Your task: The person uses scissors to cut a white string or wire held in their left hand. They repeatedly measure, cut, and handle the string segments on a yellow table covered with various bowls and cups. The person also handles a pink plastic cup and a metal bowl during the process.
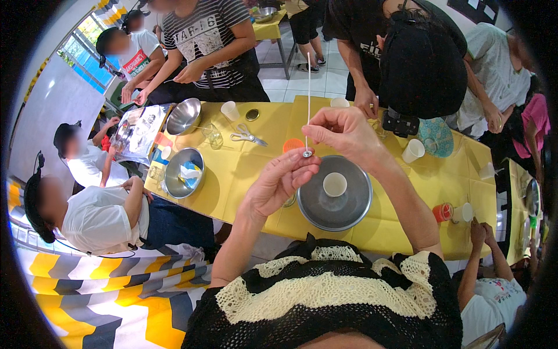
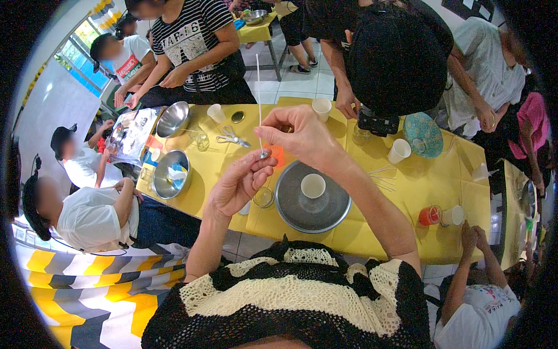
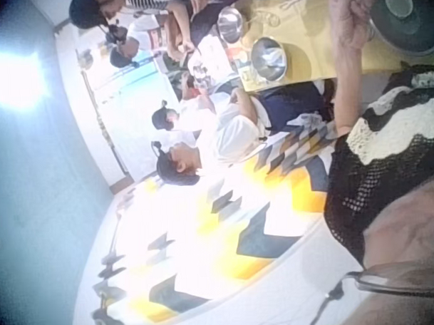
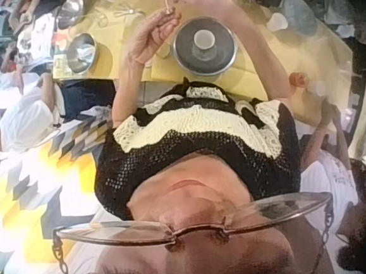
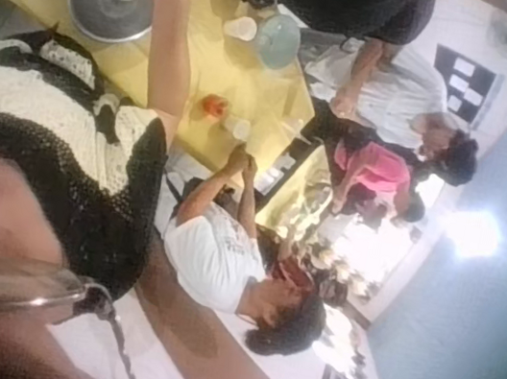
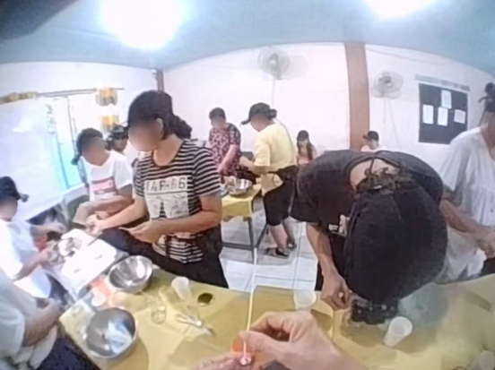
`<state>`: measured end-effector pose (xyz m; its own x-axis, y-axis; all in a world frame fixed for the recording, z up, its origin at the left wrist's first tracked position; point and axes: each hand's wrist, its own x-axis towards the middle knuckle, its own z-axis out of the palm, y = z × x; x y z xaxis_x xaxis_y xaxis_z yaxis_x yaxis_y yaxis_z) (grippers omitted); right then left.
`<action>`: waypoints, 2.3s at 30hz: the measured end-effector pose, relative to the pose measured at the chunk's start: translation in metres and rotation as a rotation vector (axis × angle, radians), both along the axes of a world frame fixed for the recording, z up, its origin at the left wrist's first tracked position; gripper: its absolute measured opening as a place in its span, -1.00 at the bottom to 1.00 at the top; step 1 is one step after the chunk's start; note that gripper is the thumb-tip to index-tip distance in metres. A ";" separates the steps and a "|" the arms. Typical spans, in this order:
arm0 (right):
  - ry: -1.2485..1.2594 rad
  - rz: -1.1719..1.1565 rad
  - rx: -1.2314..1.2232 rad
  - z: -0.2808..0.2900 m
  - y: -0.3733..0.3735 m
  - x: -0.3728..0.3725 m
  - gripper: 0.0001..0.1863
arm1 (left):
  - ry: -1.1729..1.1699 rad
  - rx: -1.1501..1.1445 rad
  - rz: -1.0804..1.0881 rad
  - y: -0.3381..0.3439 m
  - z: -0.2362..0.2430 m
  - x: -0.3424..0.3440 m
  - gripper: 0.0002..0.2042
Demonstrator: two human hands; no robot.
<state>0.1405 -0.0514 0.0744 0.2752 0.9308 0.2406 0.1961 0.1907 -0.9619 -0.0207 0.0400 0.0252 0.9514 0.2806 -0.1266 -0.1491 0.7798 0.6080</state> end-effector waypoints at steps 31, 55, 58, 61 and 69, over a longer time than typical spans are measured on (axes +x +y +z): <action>-0.079 -0.096 0.019 0.002 0.003 -0.005 -0.77 | -0.065 0.091 -0.079 0.002 -0.010 0.003 -0.70; -0.284 -0.267 0.092 -0.009 -0.003 -0.016 -0.84 | 0.045 0.421 0.246 -0.008 -0.013 0.014 -0.81; -0.284 -0.254 0.093 -0.009 -0.002 -0.017 -0.85 | 0.077 0.554 0.314 -0.006 -0.016 0.015 -0.82; -0.333 -0.255 0.091 -0.010 -0.001 -0.017 -0.85 | 0.082 0.647 0.327 -0.004 -0.016 0.015 -0.82; -0.405 -0.341 0.238 -0.013 -0.009 -0.016 -0.81 | -0.013 0.118 0.265 0.001 -0.005 0.008 -0.77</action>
<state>0.1240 -0.0607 0.0615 0.3926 0.7129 0.5810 0.6277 0.2541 -0.7358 -0.0125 0.0407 0.0205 0.8441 0.5321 -0.0668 -0.3469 0.6367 0.6887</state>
